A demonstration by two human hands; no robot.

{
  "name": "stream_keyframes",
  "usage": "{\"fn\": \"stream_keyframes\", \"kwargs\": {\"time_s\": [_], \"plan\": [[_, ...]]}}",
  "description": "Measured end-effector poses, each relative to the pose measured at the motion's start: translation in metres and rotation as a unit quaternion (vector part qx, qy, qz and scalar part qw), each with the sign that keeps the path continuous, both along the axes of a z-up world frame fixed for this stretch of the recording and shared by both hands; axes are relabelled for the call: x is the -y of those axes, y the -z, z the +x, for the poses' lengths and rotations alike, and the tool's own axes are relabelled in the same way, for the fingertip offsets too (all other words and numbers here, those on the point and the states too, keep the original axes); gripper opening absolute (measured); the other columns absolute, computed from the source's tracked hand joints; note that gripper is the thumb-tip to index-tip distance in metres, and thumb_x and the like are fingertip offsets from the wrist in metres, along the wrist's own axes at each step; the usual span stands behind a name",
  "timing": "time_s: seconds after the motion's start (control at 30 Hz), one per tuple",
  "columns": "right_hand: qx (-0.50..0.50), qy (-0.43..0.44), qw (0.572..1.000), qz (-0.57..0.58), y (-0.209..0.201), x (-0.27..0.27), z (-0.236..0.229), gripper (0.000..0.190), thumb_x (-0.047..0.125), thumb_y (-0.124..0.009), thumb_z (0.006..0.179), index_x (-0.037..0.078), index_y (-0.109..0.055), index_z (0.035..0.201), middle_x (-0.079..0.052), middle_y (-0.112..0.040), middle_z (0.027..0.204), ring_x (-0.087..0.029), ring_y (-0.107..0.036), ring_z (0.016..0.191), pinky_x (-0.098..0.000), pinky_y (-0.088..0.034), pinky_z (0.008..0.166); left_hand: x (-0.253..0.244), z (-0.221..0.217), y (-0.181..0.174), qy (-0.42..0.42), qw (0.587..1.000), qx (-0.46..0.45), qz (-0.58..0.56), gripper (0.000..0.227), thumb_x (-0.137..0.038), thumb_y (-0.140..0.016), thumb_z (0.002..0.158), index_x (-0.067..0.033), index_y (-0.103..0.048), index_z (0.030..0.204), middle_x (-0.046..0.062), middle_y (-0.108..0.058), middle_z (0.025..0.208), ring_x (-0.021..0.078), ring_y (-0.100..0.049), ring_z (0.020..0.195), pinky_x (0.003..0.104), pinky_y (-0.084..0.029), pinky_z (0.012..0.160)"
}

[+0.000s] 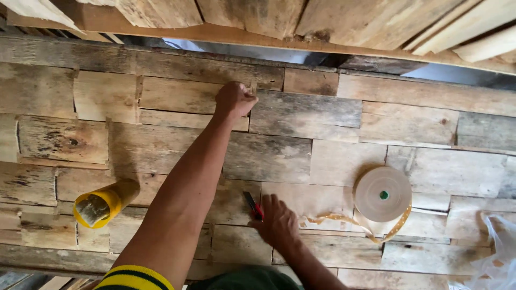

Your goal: Applying thin strips of wood veneer to a wooden surface using a utility knife and adhesive tape.

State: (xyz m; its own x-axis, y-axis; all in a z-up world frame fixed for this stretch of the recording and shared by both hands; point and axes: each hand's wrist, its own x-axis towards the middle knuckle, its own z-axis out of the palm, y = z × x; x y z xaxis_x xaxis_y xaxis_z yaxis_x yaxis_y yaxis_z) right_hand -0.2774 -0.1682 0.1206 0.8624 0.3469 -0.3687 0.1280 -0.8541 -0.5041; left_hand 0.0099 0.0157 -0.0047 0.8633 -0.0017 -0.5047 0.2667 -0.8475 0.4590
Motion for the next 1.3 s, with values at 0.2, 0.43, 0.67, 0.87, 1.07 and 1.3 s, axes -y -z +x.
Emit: {"fn": "stream_keyframes", "kwargs": {"time_s": [0.2, 0.43, 0.67, 0.87, 1.07, 1.3], "plan": [[0.066, 0.03, 0.997, 0.013, 0.024, -0.004, -0.044, 0.026, 0.027, -0.071, 0.091, 0.012, -0.061, 0.109, -0.009, -0.06, 0.092, -0.03, -0.063, 0.08, -0.0469, -0.051, 0.065, -0.003, -0.008, 0.021, -0.063, 0.996, 0.056, -0.028, 0.012, -0.013, -0.074, 0.073, -0.012, -0.07, 0.084, 0.007, -0.075, 0.087, 0.0256, -0.072, 0.086, 0.037, -0.055, 0.075], [0.029, 0.074, 0.992, 0.093, 0.017, 0.002, -0.028, 0.017, 0.021, -0.073, 0.085, 0.01, -0.067, 0.097, -0.011, -0.064, 0.085, -0.031, -0.063, 0.075, -0.0471, -0.052, 0.065, -0.003, -0.007, -0.002, -0.045, 0.997, 0.041, -0.036, 0.024, -0.022, -0.081, 0.071, -0.0081, -0.067, 0.085, 0.009, -0.075, 0.086, 0.0268, -0.073, 0.083, 0.038, -0.056, 0.076], [0.125, 0.11, 0.982, 0.091, 0.002, 0.031, 0.095, 0.028, 0.025, -0.061, 0.106, 0.013, -0.066, 0.082, -0.003, -0.061, 0.06, -0.009, -0.045, 0.042, -0.0265, -0.037, 0.033, -0.001, -0.01, -0.016, -0.089, 0.994, 0.002, -0.063, 0.025, -0.031, -0.071, 0.091, -0.0078, -0.077, 0.1, 0.012, -0.077, 0.095, 0.0269, -0.074, 0.085, 0.04, -0.059, 0.082], [0.2, 0.102, 0.975, 0.0, 0.065, 0.04, 0.204, 0.031, 0.027, -0.063, 0.107, 0.011, -0.071, 0.082, -0.005, -0.064, 0.073, -0.016, -0.054, 0.06, -0.0337, -0.046, 0.054, -0.004, -0.009, -0.002, -0.07, 0.996, 0.026, -0.038, 0.028, -0.032, -0.07, 0.092, -0.0048, -0.076, 0.096, 0.015, -0.075, 0.093, 0.0304, -0.071, 0.084, 0.045, -0.057, 0.079], [0.258, 0.073, 0.963, 0.01, 0.063, 0.019, 0.248, 0.014, 0.023, -0.074, 0.095, 0.012, -0.077, 0.103, -0.012, -0.067, 0.098, -0.028, -0.062, 0.091, -0.0428, -0.052, 0.079, -0.005, -0.008, 0.001, -0.06, 0.998, 0.009, -0.027, 0.029, -0.032, -0.067, 0.094, -0.0037, -0.073, 0.09, 0.018, -0.073, 0.086, 0.0336, -0.069, 0.077, 0.048, -0.056, 0.074], [0.197, 0.037, 0.98, 0.008, 0.049, 0.014, 0.257, 0.019, 0.02, -0.074, 0.091, 0.013, -0.078, 0.107, -0.014, -0.067, 0.1, -0.032, -0.061, 0.095, -0.047, -0.049, 0.08, -0.006, -0.013, 0.008, -0.065, 0.994, 0.072, -0.049, 0.028, -0.031, -0.072, 0.09, -0.0037, -0.074, 0.084, 0.019, -0.073, 0.085, 0.0348, -0.069, 0.079, 0.048, -0.056, 0.073]]}}
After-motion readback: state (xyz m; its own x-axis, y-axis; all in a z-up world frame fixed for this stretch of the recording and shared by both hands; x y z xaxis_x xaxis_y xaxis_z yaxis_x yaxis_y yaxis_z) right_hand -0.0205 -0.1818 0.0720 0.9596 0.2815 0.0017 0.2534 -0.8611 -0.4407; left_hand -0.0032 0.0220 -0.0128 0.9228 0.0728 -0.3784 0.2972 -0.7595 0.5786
